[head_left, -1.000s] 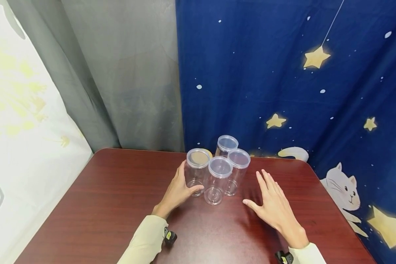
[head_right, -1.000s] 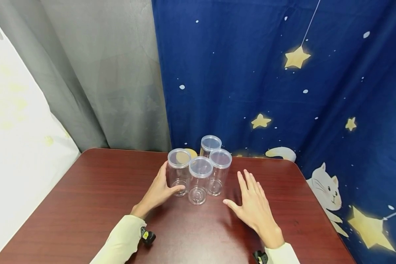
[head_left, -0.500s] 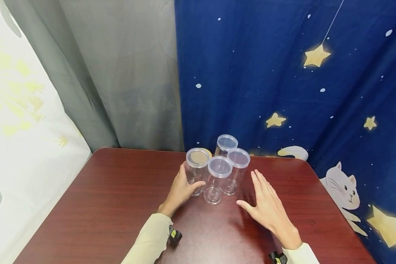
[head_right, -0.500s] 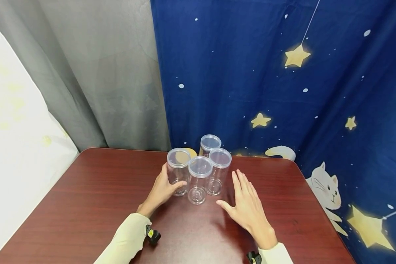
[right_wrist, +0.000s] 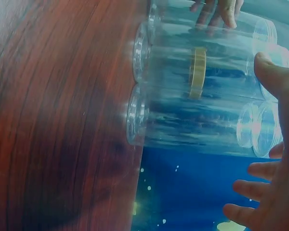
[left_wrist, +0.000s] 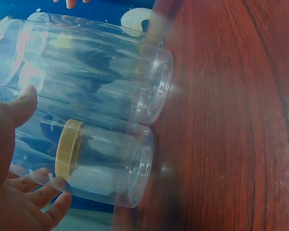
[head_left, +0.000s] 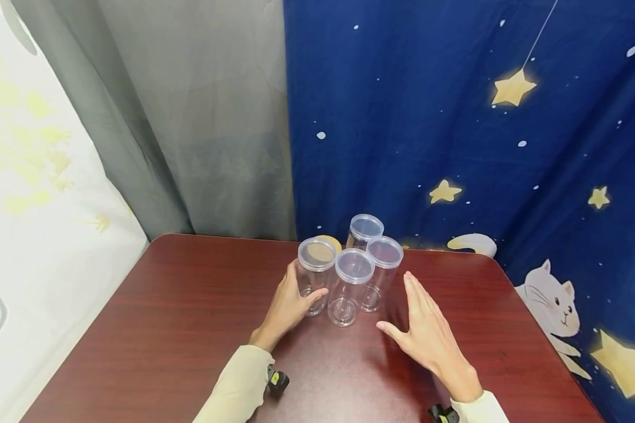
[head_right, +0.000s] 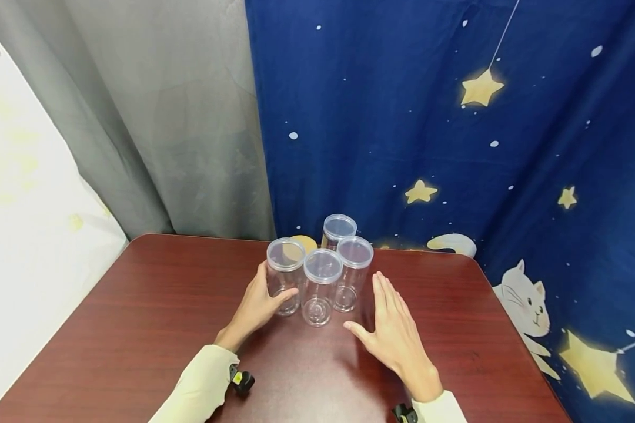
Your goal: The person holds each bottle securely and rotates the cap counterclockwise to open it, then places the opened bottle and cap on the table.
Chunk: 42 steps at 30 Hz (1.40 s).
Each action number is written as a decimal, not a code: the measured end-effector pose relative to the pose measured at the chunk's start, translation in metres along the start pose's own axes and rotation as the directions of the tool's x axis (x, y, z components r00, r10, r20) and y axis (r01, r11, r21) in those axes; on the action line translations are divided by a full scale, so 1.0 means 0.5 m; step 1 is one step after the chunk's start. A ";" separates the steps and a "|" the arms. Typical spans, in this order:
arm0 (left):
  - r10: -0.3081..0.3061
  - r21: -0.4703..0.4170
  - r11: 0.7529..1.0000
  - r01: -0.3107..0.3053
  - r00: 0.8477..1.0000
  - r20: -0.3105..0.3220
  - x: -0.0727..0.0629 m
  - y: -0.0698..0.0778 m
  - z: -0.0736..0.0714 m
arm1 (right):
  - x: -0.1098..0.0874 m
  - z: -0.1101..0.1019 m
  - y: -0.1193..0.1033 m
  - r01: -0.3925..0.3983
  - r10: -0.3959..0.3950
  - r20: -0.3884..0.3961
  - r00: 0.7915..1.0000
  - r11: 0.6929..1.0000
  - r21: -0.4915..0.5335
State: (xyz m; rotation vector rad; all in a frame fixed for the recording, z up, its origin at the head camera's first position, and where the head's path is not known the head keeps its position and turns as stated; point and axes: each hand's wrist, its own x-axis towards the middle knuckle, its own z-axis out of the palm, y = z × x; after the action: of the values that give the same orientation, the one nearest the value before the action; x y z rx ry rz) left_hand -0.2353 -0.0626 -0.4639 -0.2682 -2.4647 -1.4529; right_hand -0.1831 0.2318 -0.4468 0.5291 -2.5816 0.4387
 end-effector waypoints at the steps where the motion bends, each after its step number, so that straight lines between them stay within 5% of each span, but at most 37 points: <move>1: 0.005 0.002 1.000 -0.005 1.000 0.002 -0.002 0.002 -0.003 | -0.001 0.000 -0.002 0.002 -0.002 -0.003 1.000 1.000 0.004; 12: 0.037 0.109 0.993 -0.039 0.999 0.018 -0.030 0.020 -0.028 | 0.006 -0.014 -0.021 0.001 0.000 -0.016 1.000 0.999 0.041; 25: 0.178 0.238 0.955 -0.175 0.984 0.011 -0.070 0.056 -0.045 | 0.017 -0.037 -0.055 0.050 -0.047 -0.035 0.998 0.996 0.079; 33: 0.292 0.259 0.914 -0.312 0.950 0.113 -0.085 0.064 -0.033 | 0.011 -0.050 -0.077 0.081 -0.077 -0.041 0.996 0.991 0.107; 42: 0.300 0.249 0.907 -0.340 0.936 0.184 -0.100 0.062 -0.020 | 0.004 -0.056 -0.092 0.116 -0.111 -0.046 0.993 0.985 0.124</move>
State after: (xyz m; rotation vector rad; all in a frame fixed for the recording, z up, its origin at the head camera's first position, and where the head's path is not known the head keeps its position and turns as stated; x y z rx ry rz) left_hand -0.1776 -0.0573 -0.4496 -0.7034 -2.5417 -0.9706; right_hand -0.1541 0.2018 -0.4123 0.7015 -2.4827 0.5700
